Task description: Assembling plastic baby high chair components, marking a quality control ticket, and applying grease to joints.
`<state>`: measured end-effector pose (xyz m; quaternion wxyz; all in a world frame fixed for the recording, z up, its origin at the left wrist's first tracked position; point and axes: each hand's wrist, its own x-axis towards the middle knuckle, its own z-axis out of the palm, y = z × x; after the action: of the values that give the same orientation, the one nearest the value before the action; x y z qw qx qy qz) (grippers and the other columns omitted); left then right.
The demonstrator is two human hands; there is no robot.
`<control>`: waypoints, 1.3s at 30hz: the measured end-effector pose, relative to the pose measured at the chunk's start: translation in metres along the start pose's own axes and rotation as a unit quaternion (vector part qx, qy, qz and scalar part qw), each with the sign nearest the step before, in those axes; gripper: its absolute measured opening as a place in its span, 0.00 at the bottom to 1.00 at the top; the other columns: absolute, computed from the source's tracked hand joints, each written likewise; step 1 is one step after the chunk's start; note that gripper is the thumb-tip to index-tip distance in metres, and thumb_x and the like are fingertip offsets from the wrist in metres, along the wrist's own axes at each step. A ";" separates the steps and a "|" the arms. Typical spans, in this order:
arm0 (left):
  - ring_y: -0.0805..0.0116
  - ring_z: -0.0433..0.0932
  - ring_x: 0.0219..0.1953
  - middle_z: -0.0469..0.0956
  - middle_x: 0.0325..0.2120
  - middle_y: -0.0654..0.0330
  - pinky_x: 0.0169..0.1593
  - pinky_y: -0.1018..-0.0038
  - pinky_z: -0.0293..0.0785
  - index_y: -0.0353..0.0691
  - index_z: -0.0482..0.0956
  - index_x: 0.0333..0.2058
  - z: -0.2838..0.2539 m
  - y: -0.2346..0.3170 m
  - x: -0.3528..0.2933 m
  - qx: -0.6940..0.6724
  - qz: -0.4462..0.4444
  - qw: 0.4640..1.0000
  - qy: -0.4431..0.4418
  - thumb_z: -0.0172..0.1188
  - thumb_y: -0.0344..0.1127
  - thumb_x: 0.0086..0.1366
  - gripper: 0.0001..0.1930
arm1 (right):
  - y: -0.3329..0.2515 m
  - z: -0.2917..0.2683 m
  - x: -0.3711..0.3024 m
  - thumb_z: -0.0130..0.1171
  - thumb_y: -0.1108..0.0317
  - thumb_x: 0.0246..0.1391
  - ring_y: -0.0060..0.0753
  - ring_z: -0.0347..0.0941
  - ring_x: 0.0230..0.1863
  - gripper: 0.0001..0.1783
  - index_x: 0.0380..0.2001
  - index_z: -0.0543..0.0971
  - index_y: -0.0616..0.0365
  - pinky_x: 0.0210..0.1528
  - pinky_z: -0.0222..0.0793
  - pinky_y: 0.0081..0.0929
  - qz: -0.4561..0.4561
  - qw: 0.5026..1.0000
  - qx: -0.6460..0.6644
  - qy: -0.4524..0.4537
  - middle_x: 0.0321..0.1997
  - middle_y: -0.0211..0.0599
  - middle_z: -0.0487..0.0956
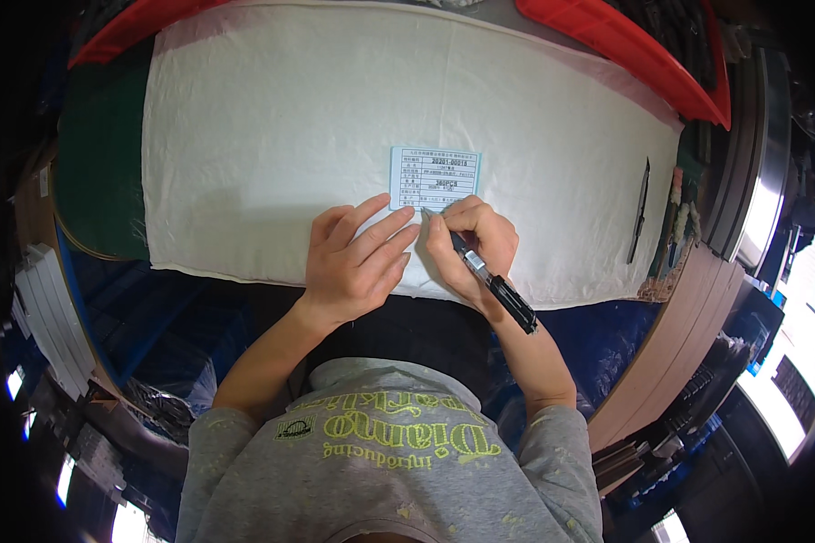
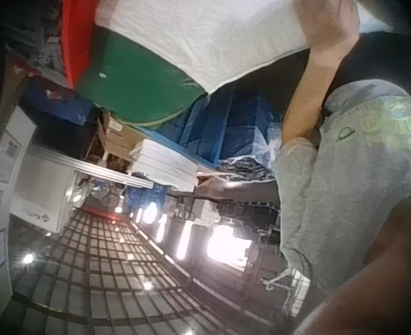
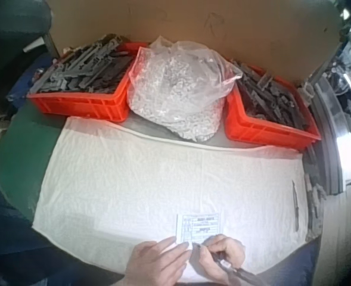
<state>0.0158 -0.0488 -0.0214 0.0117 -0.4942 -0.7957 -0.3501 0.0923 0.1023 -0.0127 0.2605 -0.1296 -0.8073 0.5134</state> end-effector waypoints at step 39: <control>0.74 0.68 0.48 0.75 0.41 0.73 0.47 0.70 0.62 0.48 0.81 0.30 0.004 0.003 0.003 0.036 -0.011 0.999 0.024 0.60 0.34 0.46 0.10 | 0.002 0.005 0.004 0.61 0.80 0.40 0.23 0.67 0.13 0.11 0.18 0.68 0.61 0.14 0.59 0.18 -0.028 0.998 -0.054 -0.009 0.16 0.38 0.73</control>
<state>0.0176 -0.0436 -0.0219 0.0445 -0.4763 -0.8127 -0.3327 0.0860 0.1013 -0.0148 0.2600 -0.1166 -0.8392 0.4632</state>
